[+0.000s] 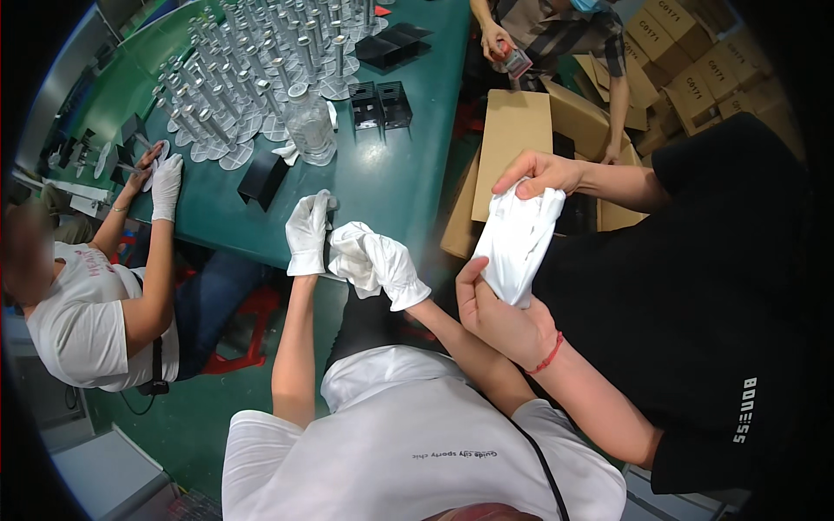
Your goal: The person wipes the surfaces of small black rectangular components using a white cloth. They handle the items one at a time, turning them over to clean all sides, and place the finished units into a cardboard box on the table.
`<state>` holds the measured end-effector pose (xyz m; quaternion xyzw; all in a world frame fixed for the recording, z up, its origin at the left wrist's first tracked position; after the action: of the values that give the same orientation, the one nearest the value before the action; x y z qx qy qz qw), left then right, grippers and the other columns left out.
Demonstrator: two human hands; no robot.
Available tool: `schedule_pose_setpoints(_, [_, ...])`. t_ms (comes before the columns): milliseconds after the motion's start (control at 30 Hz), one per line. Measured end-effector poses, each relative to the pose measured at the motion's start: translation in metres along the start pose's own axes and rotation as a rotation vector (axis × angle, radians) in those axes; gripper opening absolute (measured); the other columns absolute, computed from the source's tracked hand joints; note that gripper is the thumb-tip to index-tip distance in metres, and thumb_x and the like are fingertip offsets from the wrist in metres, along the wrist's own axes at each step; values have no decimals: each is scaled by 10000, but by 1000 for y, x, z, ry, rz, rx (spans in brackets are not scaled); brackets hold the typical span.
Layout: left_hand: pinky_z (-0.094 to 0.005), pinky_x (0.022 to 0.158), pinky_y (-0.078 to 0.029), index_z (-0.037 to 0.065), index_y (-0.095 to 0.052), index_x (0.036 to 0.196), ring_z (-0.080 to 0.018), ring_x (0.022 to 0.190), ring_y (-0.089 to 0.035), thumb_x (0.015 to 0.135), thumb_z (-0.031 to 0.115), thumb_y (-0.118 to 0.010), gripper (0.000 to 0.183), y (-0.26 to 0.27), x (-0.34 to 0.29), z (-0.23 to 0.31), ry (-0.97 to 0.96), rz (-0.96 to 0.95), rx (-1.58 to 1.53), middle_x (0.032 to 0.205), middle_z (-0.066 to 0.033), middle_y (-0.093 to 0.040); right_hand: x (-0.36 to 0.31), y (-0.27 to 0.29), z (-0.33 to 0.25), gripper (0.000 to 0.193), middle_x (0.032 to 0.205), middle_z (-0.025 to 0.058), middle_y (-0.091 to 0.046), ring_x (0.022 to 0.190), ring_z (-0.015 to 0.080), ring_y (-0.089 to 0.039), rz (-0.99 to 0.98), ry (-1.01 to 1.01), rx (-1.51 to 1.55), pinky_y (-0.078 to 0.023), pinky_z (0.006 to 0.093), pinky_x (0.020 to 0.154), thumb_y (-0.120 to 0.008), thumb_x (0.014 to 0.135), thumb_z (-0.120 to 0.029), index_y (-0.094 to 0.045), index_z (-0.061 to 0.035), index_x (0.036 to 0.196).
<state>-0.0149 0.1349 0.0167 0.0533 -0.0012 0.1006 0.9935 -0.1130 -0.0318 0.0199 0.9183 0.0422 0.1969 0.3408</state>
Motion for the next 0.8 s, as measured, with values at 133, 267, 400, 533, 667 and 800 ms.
schedule_pose_setpoints(133, [-234, 517, -417, 19, -706, 912, -46, 543, -499, 994, 323, -672, 317, 8, -1, -4, -6, 21, 6, 785, -11, -721, -1, -36, 29, 242, 1154, 163, -674, 944, 280, -692, -6, -17, 18, -572, 354, 789, -457, 1041, -114, -626, -71, 1209])
schedule_pose_setpoints(267, [-228, 526, -417, 22, -713, 964, -39, 558, -499, 1000, 312, -669, 296, 13, 3, -15, 7, 7, 26, 840, -12, -733, 5, -26, 13, 203, 1061, 158, -662, 954, 339, -668, 78, 1, 53, -551, 406, 828, -545, 933, -85, -617, -30, 1114])
schedule_pose_setpoints(400, [-224, 531, -414, 21, -714, 985, -35, 566, -496, 1004, 306, -666, 289, 8, 0, -11, 31, -10, 6, 864, -11, -739, 5, -20, 8, 222, 1091, 163, -668, 982, 337, -670, 95, 58, 15, -552, 400, 853, -540, 947, -85, -625, -30, 1144])
schedule_pose_setpoints(533, [-223, 531, -412, 18, -714, 981, -34, 568, -496, 1005, 307, -666, 293, 8, 2, -12, 12, -13, 9, 855, -10, -736, 5, -20, 14, 211, 1090, 163, -671, 982, 334, -671, 78, -43, 149, -551, 400, 852, -535, 953, -88, -628, -40, 1136])
schedule_pose_setpoints(667, [-223, 532, -412, 18, -716, 974, -36, 567, -495, 1004, 307, -666, 295, 8, 2, -12, 6, -6, 5, 847, -10, -733, 8, -15, 8, 187, 1060, 156, -667, 954, 333, -668, 100, 22, 100, -547, 406, 831, -523, 960, -94, -625, -47, 1109])
schedule_pose_setpoints(800, [-244, 529, -427, 28, -713, 896, -50, 545, -510, 994, 334, -670, 325, 9, -1, -5, -37, 23, -8, 775, -17, -715, 11, -10, -1, 165, 977, 154, -643, 894, 340, -653, 134, 59, 91, -539, 419, 792, -513, 955, -117, -613, -55, 1071])
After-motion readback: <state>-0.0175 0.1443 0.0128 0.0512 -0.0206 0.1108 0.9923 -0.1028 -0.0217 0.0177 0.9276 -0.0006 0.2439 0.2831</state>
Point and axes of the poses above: each hand's wrist, its own x-axis towards the middle knuckle, its own y-axis out of the back of the hand, z = x × y, the point moved 7 cm from there along x, towards the middle knuckle
